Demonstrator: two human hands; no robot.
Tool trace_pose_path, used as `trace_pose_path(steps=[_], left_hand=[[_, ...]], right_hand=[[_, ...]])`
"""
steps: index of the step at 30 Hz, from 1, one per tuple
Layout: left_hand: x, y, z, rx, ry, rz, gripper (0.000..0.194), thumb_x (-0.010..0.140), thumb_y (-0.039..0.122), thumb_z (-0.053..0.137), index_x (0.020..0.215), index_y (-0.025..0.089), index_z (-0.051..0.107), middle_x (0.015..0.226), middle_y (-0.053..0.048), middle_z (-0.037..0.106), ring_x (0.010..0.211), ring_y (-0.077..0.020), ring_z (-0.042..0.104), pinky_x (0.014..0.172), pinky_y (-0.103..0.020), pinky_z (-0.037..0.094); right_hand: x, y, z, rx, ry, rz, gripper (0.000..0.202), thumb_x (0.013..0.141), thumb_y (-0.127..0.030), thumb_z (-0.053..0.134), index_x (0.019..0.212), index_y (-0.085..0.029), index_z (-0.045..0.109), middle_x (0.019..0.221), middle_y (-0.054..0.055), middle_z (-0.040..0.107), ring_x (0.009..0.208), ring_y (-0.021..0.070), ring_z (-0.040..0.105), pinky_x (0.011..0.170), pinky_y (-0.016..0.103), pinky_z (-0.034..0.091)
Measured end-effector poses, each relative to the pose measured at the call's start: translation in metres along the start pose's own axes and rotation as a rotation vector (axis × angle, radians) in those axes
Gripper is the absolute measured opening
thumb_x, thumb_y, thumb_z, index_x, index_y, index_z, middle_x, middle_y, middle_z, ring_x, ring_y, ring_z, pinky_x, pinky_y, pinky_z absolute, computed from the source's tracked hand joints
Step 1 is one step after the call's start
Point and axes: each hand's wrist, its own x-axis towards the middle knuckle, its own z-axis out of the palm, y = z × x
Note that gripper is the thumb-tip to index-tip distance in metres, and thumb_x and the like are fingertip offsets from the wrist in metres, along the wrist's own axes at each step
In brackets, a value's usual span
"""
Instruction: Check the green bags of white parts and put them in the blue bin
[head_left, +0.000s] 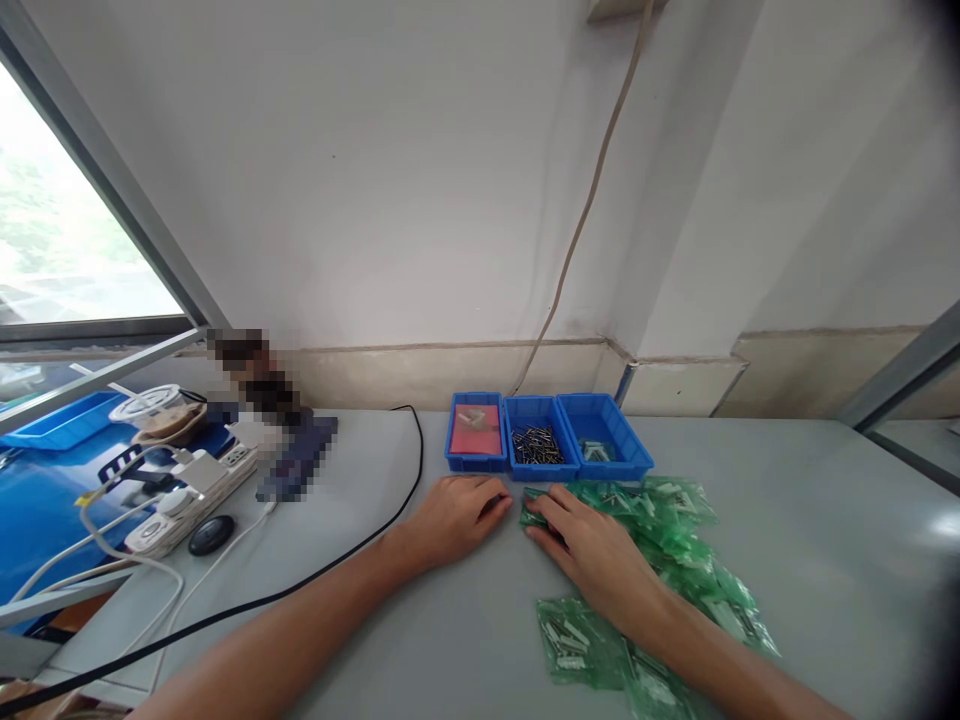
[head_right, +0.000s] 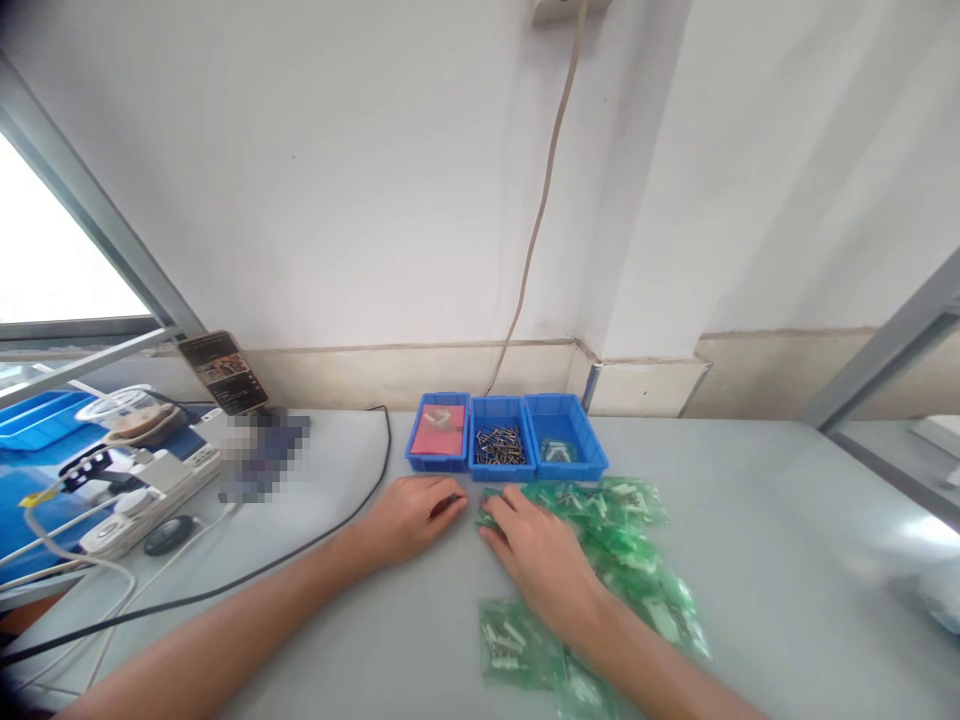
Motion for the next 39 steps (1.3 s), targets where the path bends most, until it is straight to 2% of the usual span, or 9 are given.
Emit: trace_pose_path(steps=[6,15,18,21,27,34,36,39], left_hand=[[-0.001,-0.001,0.002,-0.004,0.0,-0.005,0.02,0.109,0.031,0.051,0.102,0.021,0.067,0.092,-0.003,0.077,0.079,-0.0173,0.07,0.069,-0.027,0.046],[-0.001,-0.001,0.002,0.017,-0.006,-0.007,0.021,0.109,0.031,0.05,0.1,0.021,0.067,0.09,-0.002,0.076,0.078,-0.0175,0.069,0.068,-0.027,0.045],[-0.001,-0.001,0.002,-0.003,-0.005,-0.01,0.019,0.109,0.032,0.051,0.105,0.022,0.066,0.093,-0.002,0.077,0.079,-0.0174,0.07,0.069,-0.026,0.046],[-0.002,0.0,-0.001,-0.037,0.004,-0.013,0.018,0.109,0.034,0.052,0.118,0.024,0.063,0.094,-0.001,0.077,0.077,-0.0166,0.07,0.071,-0.026,0.047],[-0.004,0.003,-0.004,-0.114,0.01,0.033,0.044,0.106,0.051,0.056,0.139,0.023,0.048,0.083,0.001,0.071,0.07,-0.0164,0.068,0.067,-0.025,0.049],[-0.006,-0.001,0.002,-0.143,0.126,0.014,0.067,0.103,0.054,0.06,0.153,0.022,0.031,0.086,0.002,0.065,0.066,-0.0149,0.064,0.061,-0.024,0.05],[-0.006,-0.002,0.002,-0.144,0.167,0.051,0.059,0.104,0.05,0.06,0.15,0.022,0.037,0.09,0.0,0.067,0.067,-0.014,0.064,0.064,-0.024,0.051],[-0.004,-0.001,0.0,-0.11,0.203,0.157,0.025,0.108,0.038,0.056,0.127,0.022,0.056,0.088,0.0,0.069,0.069,-0.0129,0.064,0.068,-0.024,0.05]], right_hand=[[0.001,0.0,-0.001,0.014,0.043,-0.041,0.021,0.108,-0.018,0.045,0.101,-0.024,0.063,0.102,0.005,0.067,0.083,0.0216,0.071,0.068,0.031,0.05],[-0.001,0.001,0.005,0.026,0.084,-0.037,0.018,0.11,-0.02,0.04,0.096,-0.025,0.051,0.092,0.003,0.063,0.075,0.0215,0.066,0.06,0.031,0.039],[-0.001,-0.002,0.003,0.102,0.086,-0.019,0.019,0.112,-0.024,0.035,0.098,-0.025,0.048,0.094,0.002,0.061,0.071,0.02,0.063,0.06,0.031,0.038],[-0.002,-0.005,-0.003,0.191,0.102,-0.003,0.019,0.113,-0.026,0.032,0.1,-0.026,0.046,0.095,0.002,0.06,0.069,0.0186,0.06,0.061,0.03,0.039],[-0.004,-0.009,-0.01,0.341,0.191,-0.01,0.019,0.112,-0.023,0.032,0.098,-0.027,0.044,0.092,0.0,0.057,0.071,0.0175,0.056,0.064,0.028,0.042],[-0.007,-0.009,-0.007,0.443,0.207,-0.027,0.022,0.114,-0.026,0.028,0.098,-0.027,0.044,0.095,0.0,0.054,0.075,0.017,0.052,0.068,0.028,0.042],[-0.007,-0.01,-0.007,0.468,0.192,-0.025,0.022,0.114,-0.028,0.028,0.1,-0.027,0.045,0.095,0.0,0.056,0.076,0.0172,0.053,0.07,0.028,0.043],[-0.007,-0.009,-0.008,0.507,0.198,-0.025,0.022,0.115,-0.029,0.031,0.102,-0.027,0.049,0.096,0.0,0.059,0.08,0.0179,0.056,0.073,0.029,0.045]])
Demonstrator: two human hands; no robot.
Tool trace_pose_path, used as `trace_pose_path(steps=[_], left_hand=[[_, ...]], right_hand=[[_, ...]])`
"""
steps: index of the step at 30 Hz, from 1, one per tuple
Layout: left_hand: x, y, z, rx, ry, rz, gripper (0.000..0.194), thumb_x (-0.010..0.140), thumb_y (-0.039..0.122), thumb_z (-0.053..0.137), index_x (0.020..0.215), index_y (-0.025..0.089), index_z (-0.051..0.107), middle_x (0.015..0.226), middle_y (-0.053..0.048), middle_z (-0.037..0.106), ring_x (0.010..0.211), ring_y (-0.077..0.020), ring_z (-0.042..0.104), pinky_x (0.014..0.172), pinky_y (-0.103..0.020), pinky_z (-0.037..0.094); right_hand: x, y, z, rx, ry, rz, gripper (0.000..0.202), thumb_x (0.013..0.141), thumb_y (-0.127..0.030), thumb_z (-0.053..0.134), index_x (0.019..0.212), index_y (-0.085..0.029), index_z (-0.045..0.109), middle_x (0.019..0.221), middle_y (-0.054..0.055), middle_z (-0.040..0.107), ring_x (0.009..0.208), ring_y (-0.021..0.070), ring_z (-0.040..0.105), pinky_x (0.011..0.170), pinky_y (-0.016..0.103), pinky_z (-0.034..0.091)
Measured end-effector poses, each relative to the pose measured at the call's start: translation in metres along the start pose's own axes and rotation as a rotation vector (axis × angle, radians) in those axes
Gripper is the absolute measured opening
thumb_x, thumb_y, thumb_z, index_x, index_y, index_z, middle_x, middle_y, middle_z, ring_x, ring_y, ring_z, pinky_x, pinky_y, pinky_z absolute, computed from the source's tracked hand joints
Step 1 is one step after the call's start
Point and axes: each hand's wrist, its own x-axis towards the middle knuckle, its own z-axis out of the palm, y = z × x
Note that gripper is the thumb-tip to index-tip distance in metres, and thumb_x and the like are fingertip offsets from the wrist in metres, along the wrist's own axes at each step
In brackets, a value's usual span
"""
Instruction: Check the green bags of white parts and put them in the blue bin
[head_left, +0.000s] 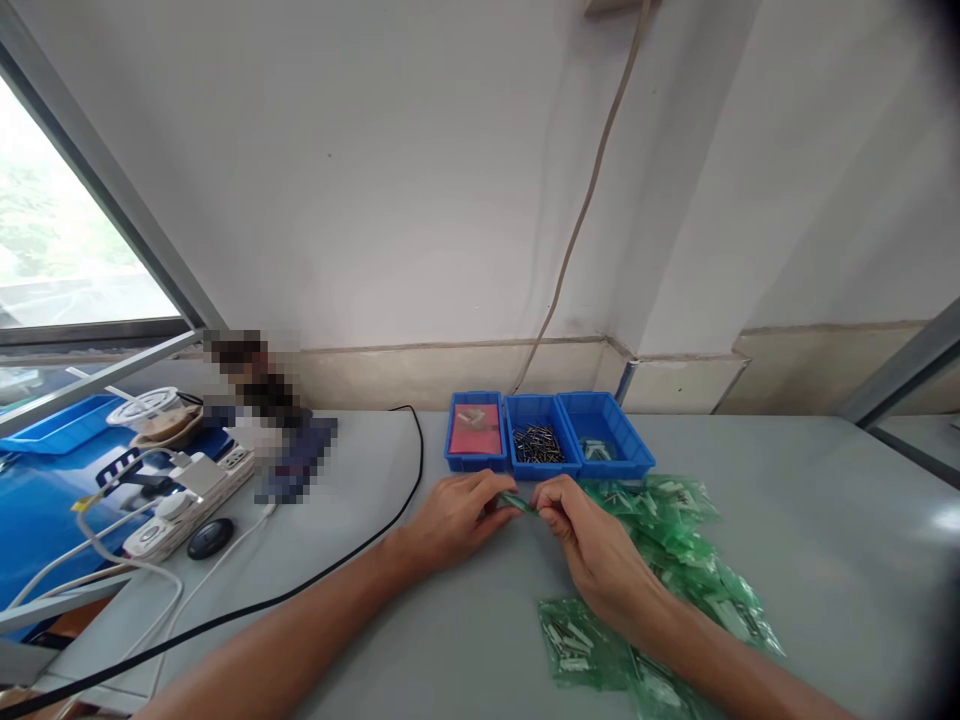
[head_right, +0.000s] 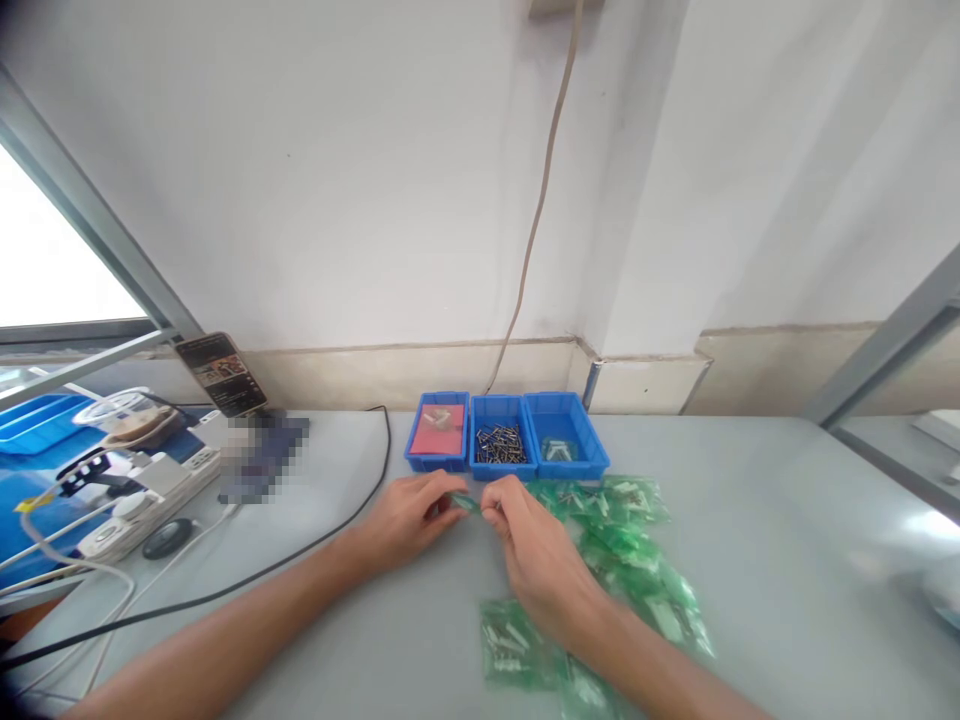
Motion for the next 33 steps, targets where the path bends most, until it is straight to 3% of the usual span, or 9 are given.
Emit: trace_pose_path(steps=[2,8,13,18,23,33], left_hand=[[0.0018,0.0013,-0.0015,0.022,0.017,0.057,0.015,0.109,0.033,0.056,0.115,0.021,0.06,0.084,0.0,0.068,0.069,-0.0129,0.064,0.066,-0.024,0.048],[0.0031,0.0037,-0.0019,0.061,0.034,0.103,0.018,0.109,0.033,0.054,0.109,0.018,0.064,0.082,-0.002,0.069,0.069,-0.0139,0.063,0.063,-0.025,0.044],[0.0024,0.0061,-0.0027,0.072,0.021,0.112,0.023,0.111,0.03,0.05,0.1,0.017,0.066,0.078,-0.002,0.065,0.067,-0.0142,0.06,0.062,-0.026,0.042],[0.0022,0.0068,-0.0045,0.059,-0.033,0.138,0.023,0.111,0.028,0.048,0.1,0.017,0.066,0.074,-0.002,0.06,0.066,-0.0152,0.056,0.062,-0.027,0.041],[0.0,0.0047,-0.0024,0.015,-0.064,0.118,0.025,0.111,0.028,0.047,0.095,0.018,0.063,0.076,-0.002,0.062,0.067,-0.015,0.058,0.064,-0.027,0.042],[0.0014,0.0091,-0.0055,-0.049,-0.02,0.081,0.017,0.111,0.029,0.046,0.112,0.018,0.06,0.088,-0.004,0.073,0.072,-0.0156,0.066,0.067,-0.025,0.048]], right_hand=[[0.0008,-0.0003,-0.0006,0.011,0.017,-0.006,0.023,0.115,-0.029,0.032,0.102,-0.026,0.05,0.097,0.001,0.061,0.082,0.0183,0.058,0.074,0.029,0.046],[0.002,-0.0012,-0.0016,0.003,0.048,-0.042,0.021,0.113,-0.027,0.035,0.102,-0.026,0.053,0.097,0.001,0.064,0.083,0.0188,0.062,0.076,0.03,0.048],[0.0014,-0.0012,-0.0019,-0.044,0.026,-0.028,0.011,0.109,-0.029,0.051,0.119,-0.027,0.055,0.1,0.002,0.066,0.081,0.0193,0.064,0.074,0.03,0.051],[0.0027,0.0007,-0.001,-0.063,-0.017,-0.103,0.014,0.11,-0.023,0.05,0.12,-0.027,0.058,0.116,0.005,0.064,0.102,0.022,0.065,0.087,0.033,0.053],[0.0027,0.0024,-0.0008,-0.077,-0.013,-0.114,0.015,0.109,-0.021,0.05,0.121,-0.026,0.058,0.115,0.006,0.064,0.103,0.0228,0.065,0.088,0.034,0.053],[0.0039,-0.0013,-0.0019,-0.075,0.022,-0.087,0.017,0.111,-0.021,0.044,0.104,-0.025,0.059,0.099,0.003,0.063,0.087,0.0205,0.063,0.077,0.032,0.05]])
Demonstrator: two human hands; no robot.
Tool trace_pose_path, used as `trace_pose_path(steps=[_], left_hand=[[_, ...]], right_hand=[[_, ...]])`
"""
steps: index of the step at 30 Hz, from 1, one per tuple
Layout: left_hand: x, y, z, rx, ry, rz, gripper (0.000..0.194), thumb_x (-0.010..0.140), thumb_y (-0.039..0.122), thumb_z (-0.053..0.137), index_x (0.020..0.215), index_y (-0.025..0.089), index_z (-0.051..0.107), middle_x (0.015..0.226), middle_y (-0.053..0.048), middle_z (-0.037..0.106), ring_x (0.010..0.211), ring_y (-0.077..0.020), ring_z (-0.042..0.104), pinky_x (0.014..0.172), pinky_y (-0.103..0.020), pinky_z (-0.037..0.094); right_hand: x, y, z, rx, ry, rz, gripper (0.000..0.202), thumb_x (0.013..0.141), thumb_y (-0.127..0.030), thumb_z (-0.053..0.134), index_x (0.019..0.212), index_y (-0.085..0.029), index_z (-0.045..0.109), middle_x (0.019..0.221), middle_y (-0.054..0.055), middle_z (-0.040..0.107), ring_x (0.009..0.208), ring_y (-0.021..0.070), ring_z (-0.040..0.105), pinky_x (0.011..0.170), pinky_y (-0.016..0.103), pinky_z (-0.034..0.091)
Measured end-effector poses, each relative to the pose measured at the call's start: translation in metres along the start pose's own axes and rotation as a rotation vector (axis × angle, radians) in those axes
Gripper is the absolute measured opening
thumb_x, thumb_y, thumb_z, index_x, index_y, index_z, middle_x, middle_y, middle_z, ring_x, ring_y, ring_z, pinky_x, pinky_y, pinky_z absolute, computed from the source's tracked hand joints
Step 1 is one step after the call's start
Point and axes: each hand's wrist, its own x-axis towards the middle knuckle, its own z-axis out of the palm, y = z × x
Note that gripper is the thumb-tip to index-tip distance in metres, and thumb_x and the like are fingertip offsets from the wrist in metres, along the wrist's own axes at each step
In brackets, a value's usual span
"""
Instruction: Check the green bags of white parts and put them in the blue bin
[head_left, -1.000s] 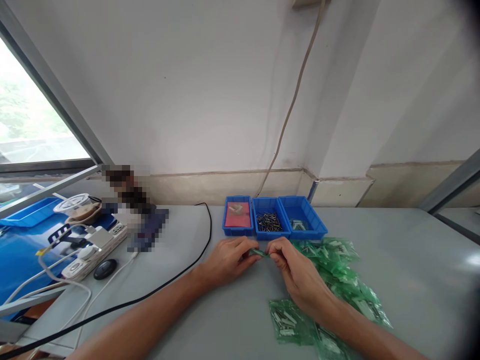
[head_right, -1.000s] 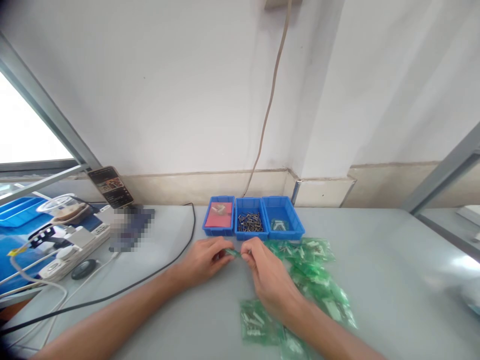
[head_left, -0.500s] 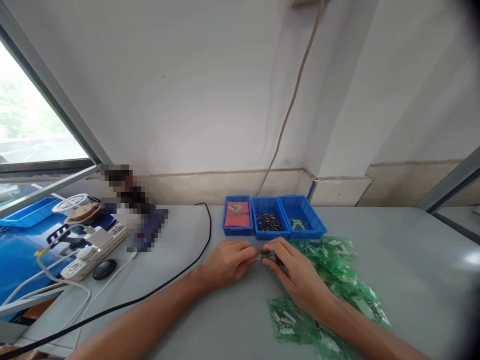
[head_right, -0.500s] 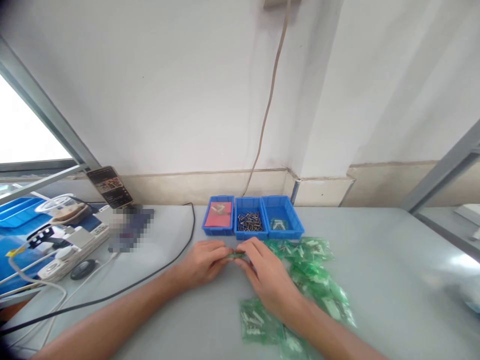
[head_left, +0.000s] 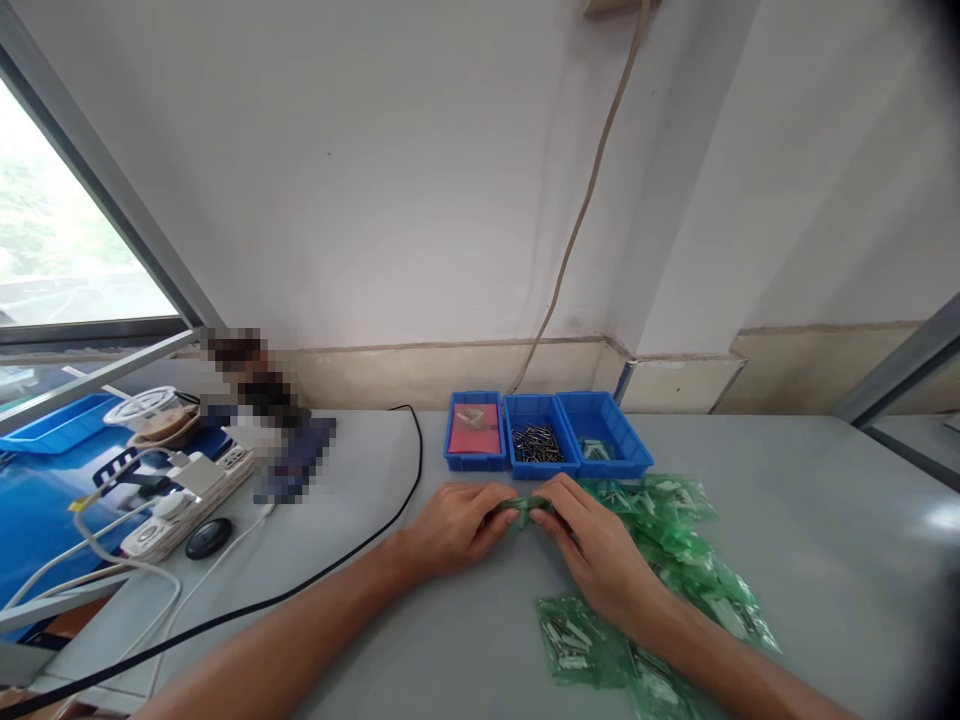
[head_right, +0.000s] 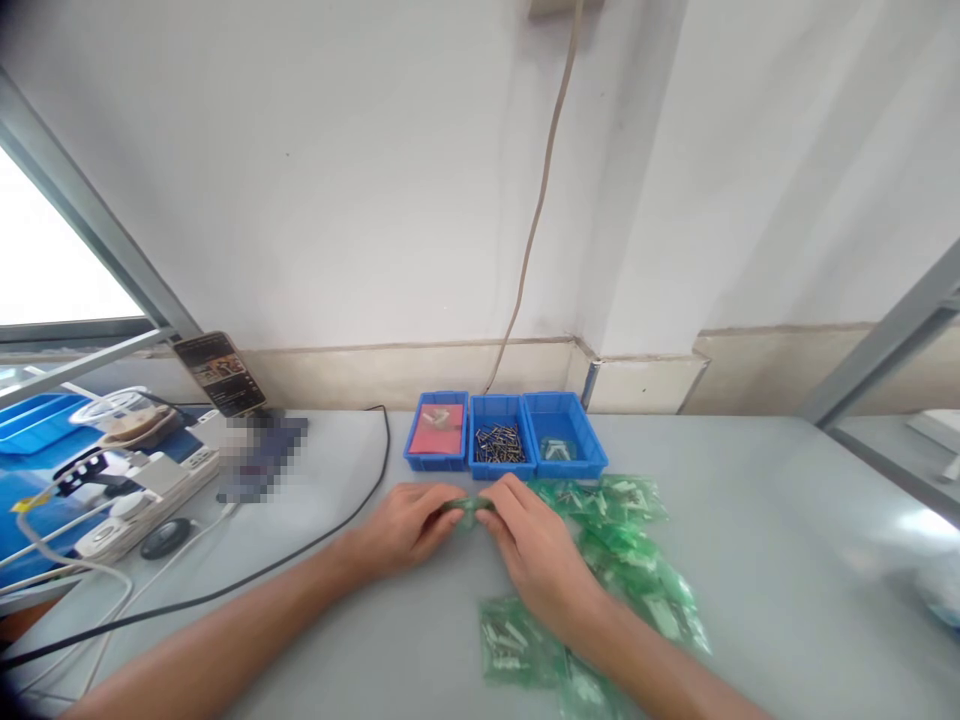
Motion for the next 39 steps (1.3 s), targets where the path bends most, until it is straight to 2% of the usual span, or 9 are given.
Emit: trace_pose_path(steps=[3,8,11,18,26,30,33,39], left_hand=[[-0.0004,-0.0002,0.0001,0.019,-0.005,-0.028,0.016,0.11,0.03,0.048,0.111,0.018,0.058,0.088,-0.004,0.073,0.071,-0.015,0.066,0.066,-0.025,0.049],[-0.0022,-0.0014,0.0025,0.048,0.032,-0.061,0.018,0.111,0.03,0.044,0.108,0.018,0.057,0.082,-0.003,0.071,0.066,-0.0147,0.066,0.063,-0.024,0.049],[-0.0034,-0.0026,0.0037,0.049,0.064,-0.093,0.02,0.113,0.033,0.041,0.112,0.018,0.055,0.081,-0.002,0.07,0.063,-0.0147,0.065,0.061,-0.024,0.049],[-0.0045,-0.0012,0.0041,0.0,0.053,-0.128,0.026,0.115,0.037,0.035,0.114,0.018,0.053,0.078,-0.001,0.069,0.057,-0.0129,0.062,0.057,-0.022,0.046],[-0.0052,0.0011,0.0073,-0.022,0.064,-0.147,0.03,0.114,0.039,0.039,0.1,0.018,0.055,0.073,0.0,0.067,0.056,-0.0119,0.06,0.056,-0.022,0.045],[-0.0054,0.0021,0.0085,-0.071,0.051,-0.158,0.03,0.114,0.039,0.039,0.098,0.019,0.054,0.072,0.001,0.066,0.057,-0.0125,0.059,0.057,-0.022,0.045],[-0.0057,0.0023,0.0092,-0.076,0.043,-0.176,0.029,0.113,0.039,0.04,0.099,0.019,0.055,0.074,0.0,0.067,0.059,-0.0134,0.06,0.057,-0.023,0.045],[-0.0039,0.0034,0.006,-0.052,0.009,-0.216,0.026,0.112,0.039,0.043,0.103,0.019,0.057,0.085,-0.002,0.073,0.066,-0.0148,0.066,0.062,-0.024,0.049]], right_hand=[[0.0001,0.0008,-0.0002,0.023,0.013,0.049,0.015,0.111,-0.024,0.045,0.103,-0.026,0.058,0.098,0.002,0.063,0.087,0.0205,0.063,0.077,0.032,0.05],[0.0007,0.0028,-0.0012,0.0,0.003,0.102,0.009,0.109,-0.029,0.052,0.115,-0.026,0.058,0.102,0.003,0.063,0.079,0.02,0.062,0.073,0.033,0.051],[0.0021,0.0024,-0.002,-0.01,-0.015,0.085,0.007,0.109,-0.027,0.051,0.11,-0.025,0.058,0.1,0.003,0.062,0.08,0.0203,0.061,0.073,0.033,0.05],[0.003,-0.0001,0.0,-0.019,-0.018,0.064,0.013,0.109,-0.026,0.049,0.096,-0.025,0.052,0.089,0.0,0.058,0.074,0.019,0.057,0.066,0.03,0.045],[0.0024,0.0044,0.0018,0.042,-0.045,0.138,0.014,0.106,-0.029,0.056,0.094,-0.025,0.051,0.08,-0.004,0.052,0.069,0.017,0.053,0.063,0.028,0.042],[0.0037,0.0055,0.0005,0.053,-0.064,0.108,0.018,0.105,-0.029,0.059,0.09,-0.025,0.05,0.082,-0.003,0.054,0.07,0.0166,0.054,0.064,0.028,0.044],[0.0033,0.0065,0.0008,0.036,-0.046,0.086,0.024,0.106,-0.029,0.056,0.085,-0.025,0.047,0.081,-0.003,0.055,0.068,0.0164,0.053,0.062,0.028,0.042],[0.0008,0.0063,0.0031,-0.002,-0.044,0.085,0.024,0.106,-0.031,0.053,0.085,-0.025,0.044,0.078,-0.002,0.055,0.066,0.0173,0.053,0.06,0.029,0.042]])
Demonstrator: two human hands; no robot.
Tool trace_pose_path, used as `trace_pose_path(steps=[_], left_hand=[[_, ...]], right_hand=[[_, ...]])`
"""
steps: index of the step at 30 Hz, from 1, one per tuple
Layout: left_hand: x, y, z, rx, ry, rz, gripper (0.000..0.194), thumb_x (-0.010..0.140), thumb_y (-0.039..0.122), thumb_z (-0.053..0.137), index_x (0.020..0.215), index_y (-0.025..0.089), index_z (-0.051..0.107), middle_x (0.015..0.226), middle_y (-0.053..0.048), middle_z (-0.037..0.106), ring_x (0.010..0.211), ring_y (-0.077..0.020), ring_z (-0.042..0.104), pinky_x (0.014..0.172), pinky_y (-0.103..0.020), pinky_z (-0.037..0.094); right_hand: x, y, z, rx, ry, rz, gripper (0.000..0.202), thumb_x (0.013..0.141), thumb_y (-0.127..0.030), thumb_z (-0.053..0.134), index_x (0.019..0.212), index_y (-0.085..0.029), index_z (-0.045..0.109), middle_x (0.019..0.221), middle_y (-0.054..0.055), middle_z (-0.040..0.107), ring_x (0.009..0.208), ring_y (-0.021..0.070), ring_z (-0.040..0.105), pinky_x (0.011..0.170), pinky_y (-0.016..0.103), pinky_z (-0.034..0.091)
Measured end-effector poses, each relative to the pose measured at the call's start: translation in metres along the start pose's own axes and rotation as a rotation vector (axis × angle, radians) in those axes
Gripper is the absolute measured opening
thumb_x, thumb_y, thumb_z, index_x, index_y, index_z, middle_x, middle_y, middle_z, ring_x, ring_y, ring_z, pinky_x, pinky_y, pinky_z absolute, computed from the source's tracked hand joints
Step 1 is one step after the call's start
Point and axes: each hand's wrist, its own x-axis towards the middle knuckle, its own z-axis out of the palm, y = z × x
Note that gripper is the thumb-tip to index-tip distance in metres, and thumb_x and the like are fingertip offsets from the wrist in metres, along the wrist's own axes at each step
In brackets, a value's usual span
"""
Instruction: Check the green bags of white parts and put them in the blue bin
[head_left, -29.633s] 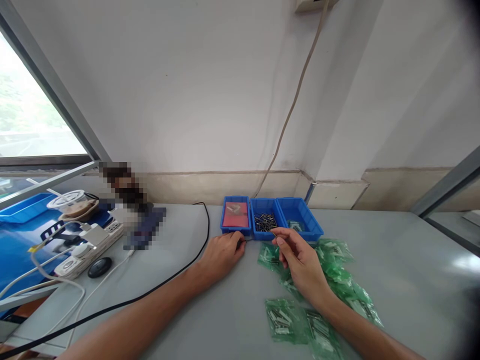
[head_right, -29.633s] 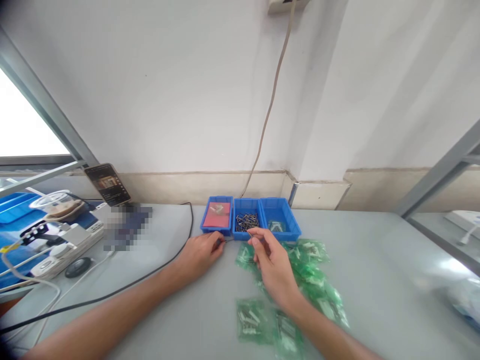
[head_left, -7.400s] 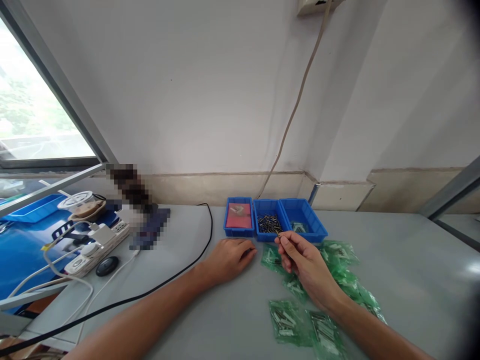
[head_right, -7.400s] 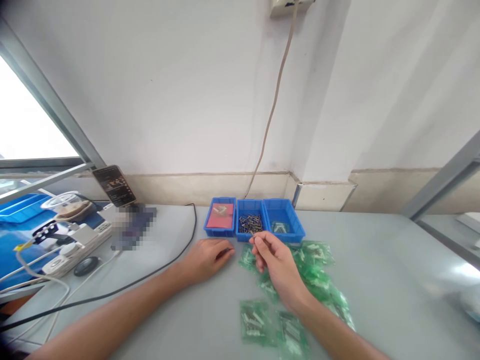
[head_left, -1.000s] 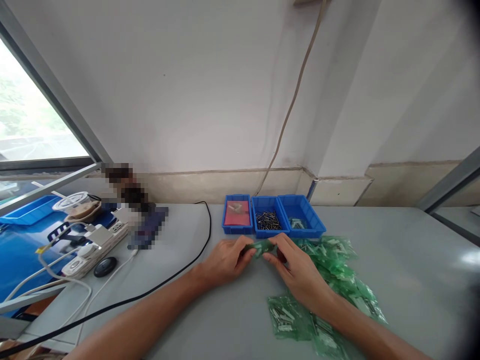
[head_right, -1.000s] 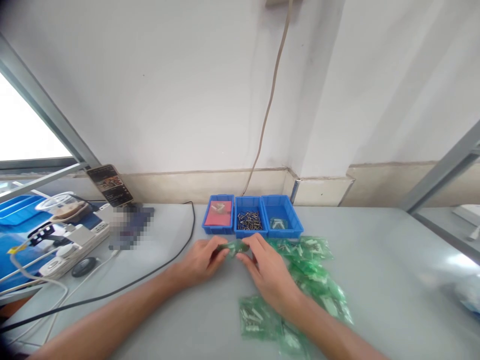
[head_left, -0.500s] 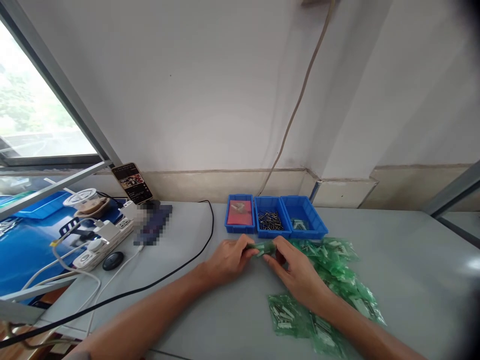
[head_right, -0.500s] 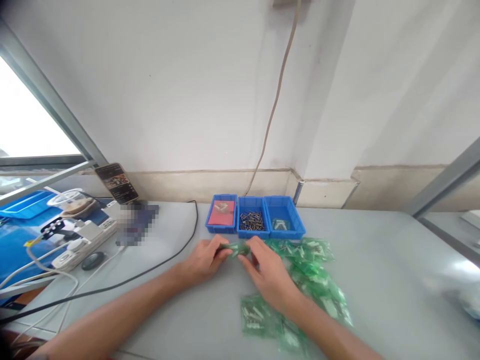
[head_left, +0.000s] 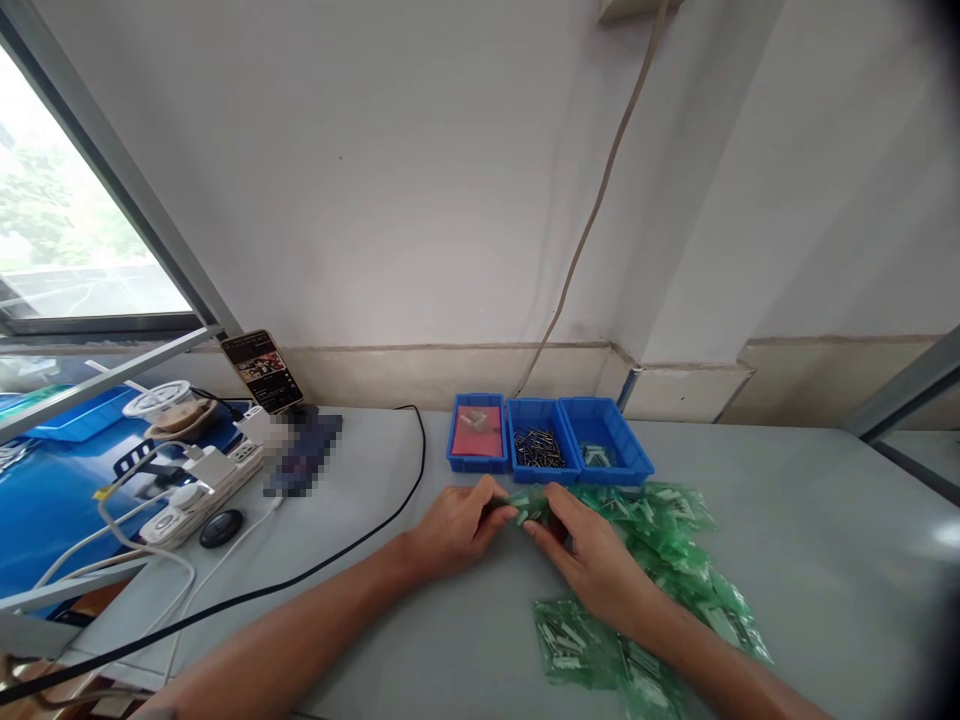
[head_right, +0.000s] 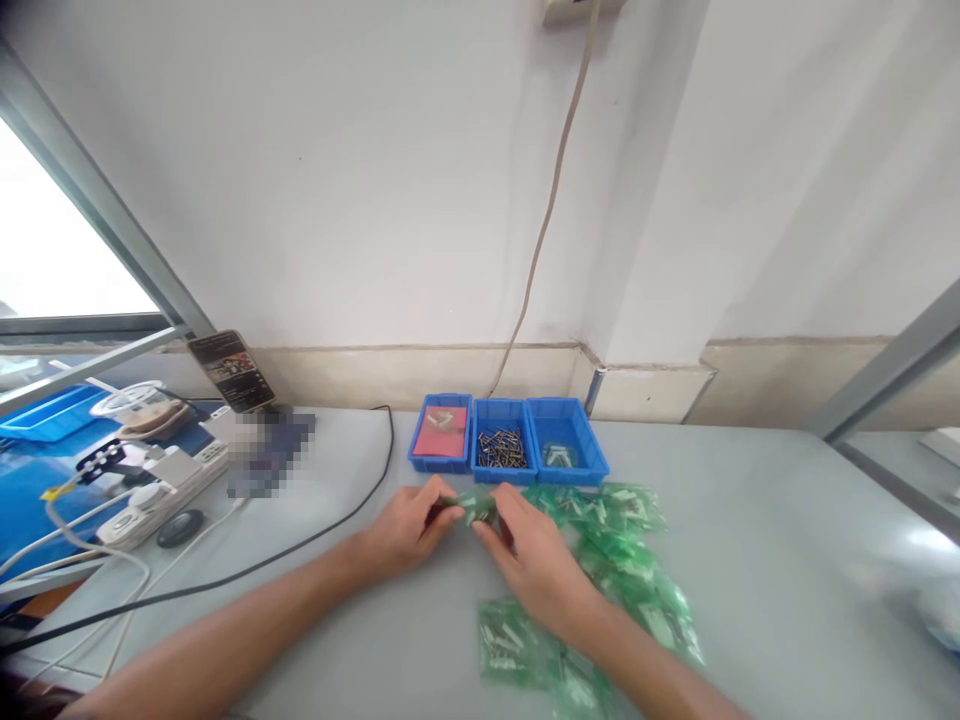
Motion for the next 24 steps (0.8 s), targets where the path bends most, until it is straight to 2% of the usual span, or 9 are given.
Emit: trace_pose_path(steps=[4,8,14,16,20,24], left_hand=[[0.0024,0.0044,-0.0038,0.007,-0.041,0.018,0.02,0.109,0.036,0.048,0.113,0.019,0.056,0.08,0.0,0.07,0.06,-0.0141,0.062,0.06,-0.025,0.048],[0.0029,0.0068,-0.0036,0.013,-0.032,0.066,0.015,0.106,0.03,0.05,0.114,0.019,0.055,0.074,0.001,0.067,0.055,-0.0129,0.059,0.056,-0.024,0.045],[0.0017,0.0056,0.0005,0.038,0.007,0.091,0.011,0.102,0.024,0.052,0.113,0.02,0.053,0.073,0.002,0.069,0.053,-0.0129,0.061,0.054,-0.023,0.044],[0.0016,0.0048,0.0016,0.039,0.014,0.095,0.011,0.101,0.023,0.051,0.112,0.02,0.052,0.072,0.002,0.068,0.052,-0.0131,0.06,0.053,-0.023,0.042],[0.0022,0.0046,0.0027,0.025,0.01,0.116,0.012,0.101,0.022,0.051,0.112,0.02,0.051,0.071,0.002,0.067,0.052,-0.0138,0.06,0.052,-0.023,0.04],[0.0032,0.0068,0.0013,0.004,-0.07,0.07,0.013,0.101,0.021,0.051,0.114,0.02,0.051,0.074,0.002,0.068,0.054,-0.0143,0.061,0.055,-0.023,0.042]], right_hand=[[-0.001,-0.0026,-0.0002,-0.004,-0.002,0.014,0.023,0.104,-0.028,0.054,0.085,-0.026,0.042,0.076,-0.003,0.054,0.065,0.017,0.052,0.059,0.028,0.041],[-0.0006,-0.0043,-0.0015,-0.012,0.014,0.02,0.021,0.1,-0.024,0.056,0.084,-0.025,0.042,0.075,-0.004,0.054,0.064,0.0164,0.052,0.058,0.027,0.04],[0.0019,-0.0078,-0.0042,0.048,-0.005,0.002,0.007,0.098,-0.017,0.054,0.097,-0.024,0.055,0.083,-0.001,0.059,0.07,0.0171,0.056,0.065,0.028,0.046],[0.0026,-0.008,-0.0045,0.067,-0.016,0.008,0.009,0.098,-0.016,0.054,0.102,-0.024,0.057,0.086,-0.001,0.059,0.072,0.0174,0.057,0.067,0.029,0.047],[0.0021,-0.007,-0.003,0.06,-0.018,0.033,0.012,0.095,-0.013,0.054,0.1,-0.024,0.056,0.085,-0.002,0.058,0.072,0.0173,0.056,0.067,0.029,0.045],[-0.0001,-0.0066,-0.0013,0.052,-0.03,0.067,0.016,0.092,-0.01,0.054,0.1,-0.024,0.054,0.086,-0.002,0.058,0.072,0.0168,0.055,0.066,0.028,0.042]])
